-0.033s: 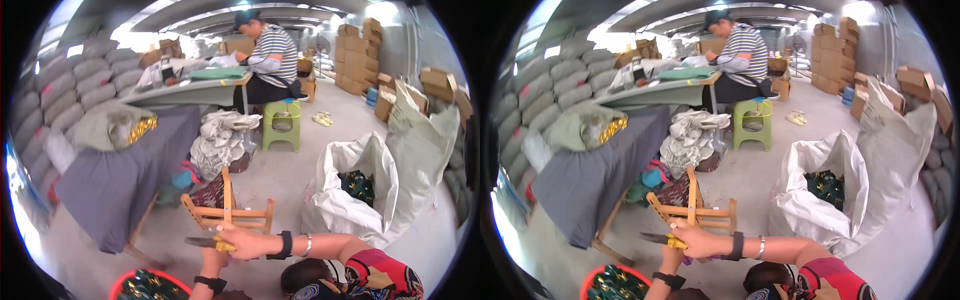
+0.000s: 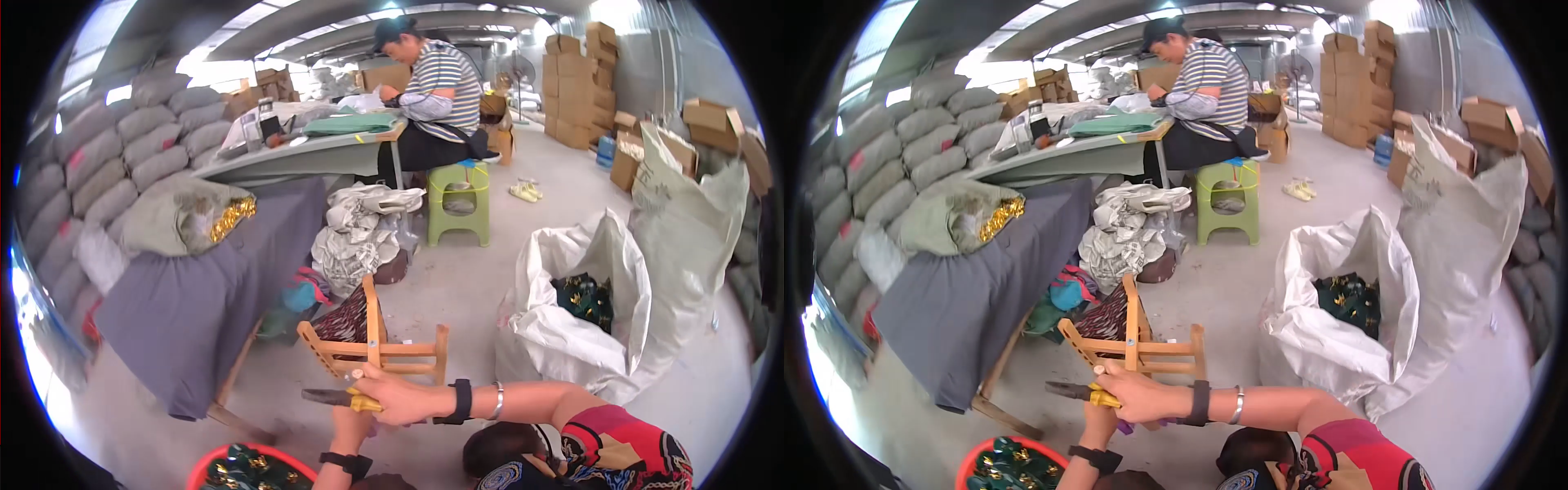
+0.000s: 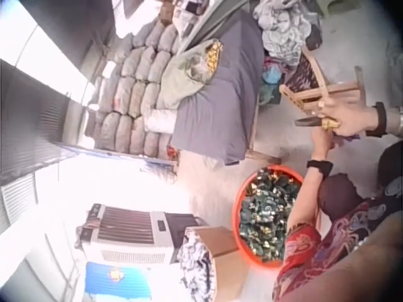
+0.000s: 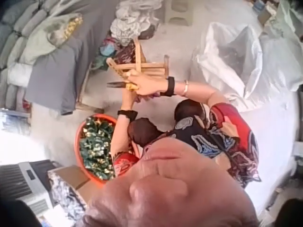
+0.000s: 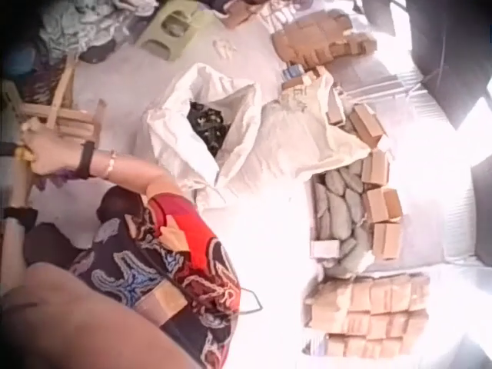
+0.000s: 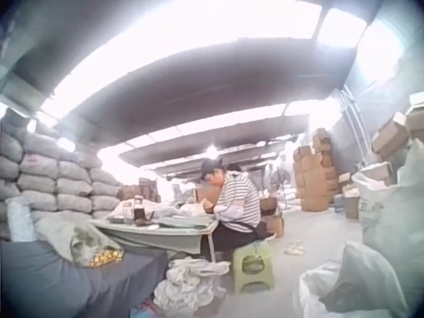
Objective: The recorder is assembling green fabric components, possibly holiday ornaments or decorations, using pliers to attach small gold pieces.
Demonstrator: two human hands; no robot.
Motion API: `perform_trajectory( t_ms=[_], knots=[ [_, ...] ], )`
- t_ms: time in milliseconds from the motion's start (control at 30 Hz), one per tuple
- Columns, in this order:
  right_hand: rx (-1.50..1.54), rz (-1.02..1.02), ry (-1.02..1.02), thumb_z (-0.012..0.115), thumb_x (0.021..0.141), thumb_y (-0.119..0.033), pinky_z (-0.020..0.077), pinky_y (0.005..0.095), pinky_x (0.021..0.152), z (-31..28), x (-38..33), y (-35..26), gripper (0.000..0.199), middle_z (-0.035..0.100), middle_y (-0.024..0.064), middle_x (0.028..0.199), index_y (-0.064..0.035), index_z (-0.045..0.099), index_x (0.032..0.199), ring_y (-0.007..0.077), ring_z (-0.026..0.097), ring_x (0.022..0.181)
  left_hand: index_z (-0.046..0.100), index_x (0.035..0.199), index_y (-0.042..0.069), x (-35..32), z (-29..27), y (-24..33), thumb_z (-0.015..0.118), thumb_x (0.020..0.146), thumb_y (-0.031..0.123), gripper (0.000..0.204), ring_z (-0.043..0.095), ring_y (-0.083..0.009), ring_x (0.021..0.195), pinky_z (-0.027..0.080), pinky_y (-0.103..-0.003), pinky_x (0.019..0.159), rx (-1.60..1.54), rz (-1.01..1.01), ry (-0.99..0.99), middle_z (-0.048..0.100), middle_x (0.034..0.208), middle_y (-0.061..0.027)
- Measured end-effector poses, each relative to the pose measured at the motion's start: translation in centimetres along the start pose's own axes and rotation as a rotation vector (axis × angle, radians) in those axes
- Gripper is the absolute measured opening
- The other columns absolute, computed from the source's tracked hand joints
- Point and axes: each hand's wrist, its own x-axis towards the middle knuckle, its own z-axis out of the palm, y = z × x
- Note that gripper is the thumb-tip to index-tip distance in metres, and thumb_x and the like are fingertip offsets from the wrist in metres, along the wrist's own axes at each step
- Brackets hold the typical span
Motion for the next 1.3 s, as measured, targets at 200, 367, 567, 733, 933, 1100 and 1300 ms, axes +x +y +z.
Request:
perform_trajectory(
  t_ms=[200,367,567,733,933,1100,1300],
  knots=[
    [0.09,0.154,0.679,0.059,0.069,-0.006,0.0404,0.0441,0.086,-4.1,-1.0,-1.9,0.039,0.047,0.0262,0.103,0.0034,0.05,0.106,0.0418,0.047,0.101,0.064,0.092,0.0,3.4,-4.8,2.9,0.067,0.078,0.008,0.016,0.062,-0.0193,0.066,0.05,-0.035,0.058,0.003,-0.249,-0.069,0.066,0.075,-0.008],
    [0.297,0.365,0.978,0.058,0.066,-0.004,0.0433,0.0442,0.075,-5.7,-4.6,0.4,0.026,0.055,0.025,0.081,0.0058,0.055,0.089,0.0433,0.051,0.083,0.062,0.097,-0.003,10.1,-6.0,16.9,0.055,0.086,0.013,0.021,0.058,-0.0114,0.067,0.047,-0.025,0.054,-0.479,-0.233,-0.095,0.061,0.083,-0.0046],
    [0.295,-0.012,0.547,0.059,0.071,-0.017,0.0435,0.0417,0.053,3.6,-5.6,4.1,0.019,0.062,0.0174,0.077,-0.0039,0.064,0.084,0.0334,0.059,0.066,0.041,0.134,-0.001,16.0,7.7,31.4,0.064,0.086,0.031,0.062,0.057,-0.0262,0.109,0.05,-0.034,0.082,-0.677,0.048,-0.404,0.056,0.12,-0.0227],
    [0.363,-0.28,0.725,0.059,0.068,-0.005,0.0475,0.0394,0.065,3.2,-5.0,2.9,0.018,0.06,0.0106,0.076,-0.0013,0.062,0.085,0.0267,0.057,0.068,0.027,0.143,0.003,15.3,4.7,27.3,0.061,0.088,0.032,0.071,0.049,-0.0337,0.121,0.048,-0.037,0.086,-0.46,0.17,-0.271,0.045,0.132,-0.0294],
    [0.456,0.353,0.573,0.059,0.077,-0.002,0.0469,0.0261,0.061,-3.4,-6.8,1.6,0.017,0.06,-0.0016,0.078,-0.0032,0.061,0.094,0.0085,0.055,0.067,0.053,0.125,0.003,6.3,-10.0,13.2,0.066,0.08,0.013,0.048,0.06,-0.0296,0.106,0.049,-0.036,0.082,0.091,0.033,0.169,0.06,0.118,-0.0187],
    [0.661,0.432,0.519,0.054,0.074,0.001,0.0443,0.0231,0.06,-2.3,-4.8,0.2,0.034,0.056,0.0024,0.077,0.0032,0.056,0.107,0.0097,0.054,0.065,0.062,0.113,-0.002,-13.1,-25.1,-0.1,0.064,0.078,0.011,0.037,0.067,-0.0232,0.086,0.052,-0.032,0.077,0.552,-0.612,0.523,0.069,0.097,-0.0173],
    [0.696,0.425,0.416,0.053,0.075,0.001,0.0449,0.0235,0.063,-0.5,-4.5,-0.1,0.038,0.055,0.0041,0.079,0.004,0.052,0.113,0.0113,0.054,0.066,0.067,0.104,0.005,-24.3,-26.2,-4.5,0.071,0.071,0.023,0.038,0.066,-0.033,0.084,0.051,-0.039,0.077,0.787,-0.83,0.36,0.068,0.09,-0.0168]
  ],
)
